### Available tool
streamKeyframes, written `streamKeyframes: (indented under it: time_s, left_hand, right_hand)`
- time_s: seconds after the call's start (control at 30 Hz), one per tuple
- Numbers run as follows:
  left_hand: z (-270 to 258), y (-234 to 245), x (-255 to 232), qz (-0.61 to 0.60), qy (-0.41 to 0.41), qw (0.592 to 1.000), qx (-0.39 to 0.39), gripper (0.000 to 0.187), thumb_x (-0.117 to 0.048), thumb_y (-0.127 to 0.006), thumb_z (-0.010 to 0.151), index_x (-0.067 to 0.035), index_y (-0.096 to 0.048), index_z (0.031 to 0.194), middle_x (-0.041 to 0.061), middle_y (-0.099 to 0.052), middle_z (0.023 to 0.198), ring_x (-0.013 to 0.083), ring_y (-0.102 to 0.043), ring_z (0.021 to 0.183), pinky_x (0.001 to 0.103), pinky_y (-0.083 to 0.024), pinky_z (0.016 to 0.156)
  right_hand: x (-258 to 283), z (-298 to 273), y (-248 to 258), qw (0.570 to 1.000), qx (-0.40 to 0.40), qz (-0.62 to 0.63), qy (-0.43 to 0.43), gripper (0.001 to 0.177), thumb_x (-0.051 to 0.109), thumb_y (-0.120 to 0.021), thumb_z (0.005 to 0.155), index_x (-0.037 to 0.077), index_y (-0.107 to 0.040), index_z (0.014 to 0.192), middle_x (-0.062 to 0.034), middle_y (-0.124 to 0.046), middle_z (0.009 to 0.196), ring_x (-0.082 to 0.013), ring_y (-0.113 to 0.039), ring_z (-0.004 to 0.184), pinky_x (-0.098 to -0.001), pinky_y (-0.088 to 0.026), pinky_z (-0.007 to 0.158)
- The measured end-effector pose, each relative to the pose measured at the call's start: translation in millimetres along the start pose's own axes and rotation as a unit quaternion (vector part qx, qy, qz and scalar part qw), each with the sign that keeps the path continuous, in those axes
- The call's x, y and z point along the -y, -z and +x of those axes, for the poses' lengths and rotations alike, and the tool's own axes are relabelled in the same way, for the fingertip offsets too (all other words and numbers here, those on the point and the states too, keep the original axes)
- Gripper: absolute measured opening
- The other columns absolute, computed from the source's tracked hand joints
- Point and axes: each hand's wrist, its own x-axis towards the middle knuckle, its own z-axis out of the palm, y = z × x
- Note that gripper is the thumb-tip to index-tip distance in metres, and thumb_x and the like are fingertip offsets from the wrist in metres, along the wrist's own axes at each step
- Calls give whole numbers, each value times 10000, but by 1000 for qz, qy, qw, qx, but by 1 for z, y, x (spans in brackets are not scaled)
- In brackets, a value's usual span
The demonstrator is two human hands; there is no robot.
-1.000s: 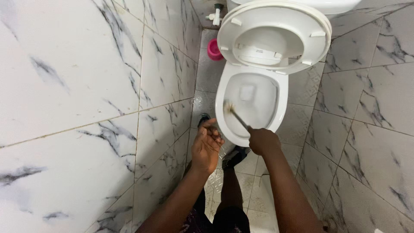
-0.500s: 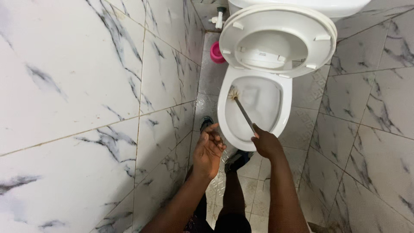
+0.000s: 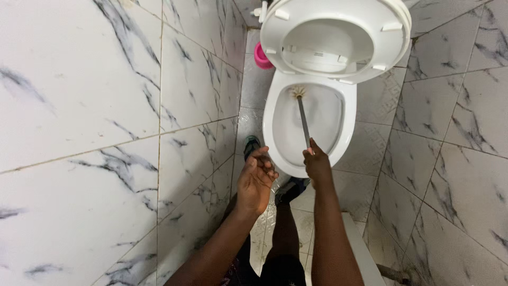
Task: The person cleans a toilet bowl by scrubbing the inside of the bowl with a toilet brush while lifting and adjusting the toilet seat.
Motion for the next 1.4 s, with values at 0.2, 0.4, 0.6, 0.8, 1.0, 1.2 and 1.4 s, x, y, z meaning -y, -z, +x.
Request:
streamKeyframes:
  time_s: [0.2, 0.4, 0.6, 0.8, 1.0, 1.2, 1.4]
  left_hand:
    - [-2, 0, 14, 5, 7, 1000, -27, 421, -345, -587, 1039, -41, -590, 1329, 21, -603, 951, 142, -579, 842, 324, -473, 798]
    - [-9, 1, 24, 14, 23, 999, -34, 441, -374, -569, 1034, -59, -586, 1343, 14, -598, 946, 134, -585, 848, 325, -488, 826]
    - [-18, 4, 30, 19, 13, 1000, -16, 440, -355, -558, 1055, -40, -575, 1361, 18, -592, 962, 132, -577, 863, 329, -483, 827]
    - [-17, 4, 34, 26, 9, 1000, -14, 435, -355, -513, 1061, -37, -580, 1351, 23, -592, 951, 137, -577, 848, 339, -484, 817]
    - [-18, 1, 37, 32, 29, 999, -19, 432, -352, -531, 1040, -51, -575, 1345, 12, -586, 961, 131, -578, 851, 338, -483, 827]
    - [-17, 1, 51, 44, 33, 998, 10, 428, -346, -535, 1044, -43, -567, 1344, 34, -587, 966, 147, -576, 859, 345, -480, 823]
    - [-17, 2, 64, 62, 57, 996, -3, 434, -360, -525, 1038, -47, -565, 1336, 25, -571, 971, 143, -562, 861, 334, -481, 815]
  right_hand:
    - [-29, -4, -18, 937, -59, -205, 276, 675, 176, -696, 1010, 199, -405, 1619, -226, -692, 1332, -26, -547, 945, -275, -453, 782]
    - [-38, 25, -6, 997, -35, -42, 55, 619, 180, -578, 1029, 255, -366, 1606, -188, -704, 1286, -120, -534, 589, -310, -548, 581]
    - [-55, 18, 11, 997, -5, 1, 83, 640, 174, -601, 1024, 268, -420, 1630, -238, -758, 1236, -161, -544, 689, -359, -516, 603]
    - [-33, -8, 6, 979, -20, -171, 109, 616, 264, -573, 1032, 331, -350, 1603, -147, -649, 1389, -264, -726, 866, -403, -615, 763]
    - [-20, -11, 33, 973, 21, -215, 84, 632, 292, -553, 1018, 358, -325, 1603, -128, -597, 1460, -328, -754, 1048, -471, -605, 969]
    - [-60, 33, 79, 937, 35, -291, 192, 635, 355, -587, 1015, 362, -325, 1592, -166, -651, 1387, -321, -663, 1235, -480, -493, 1068]
    - [-23, 9, 114, 880, 114, -419, 195, 692, 374, -586, 987, 410, -275, 1603, -159, -679, 1328, -331, -683, 1186, -453, -511, 1061]
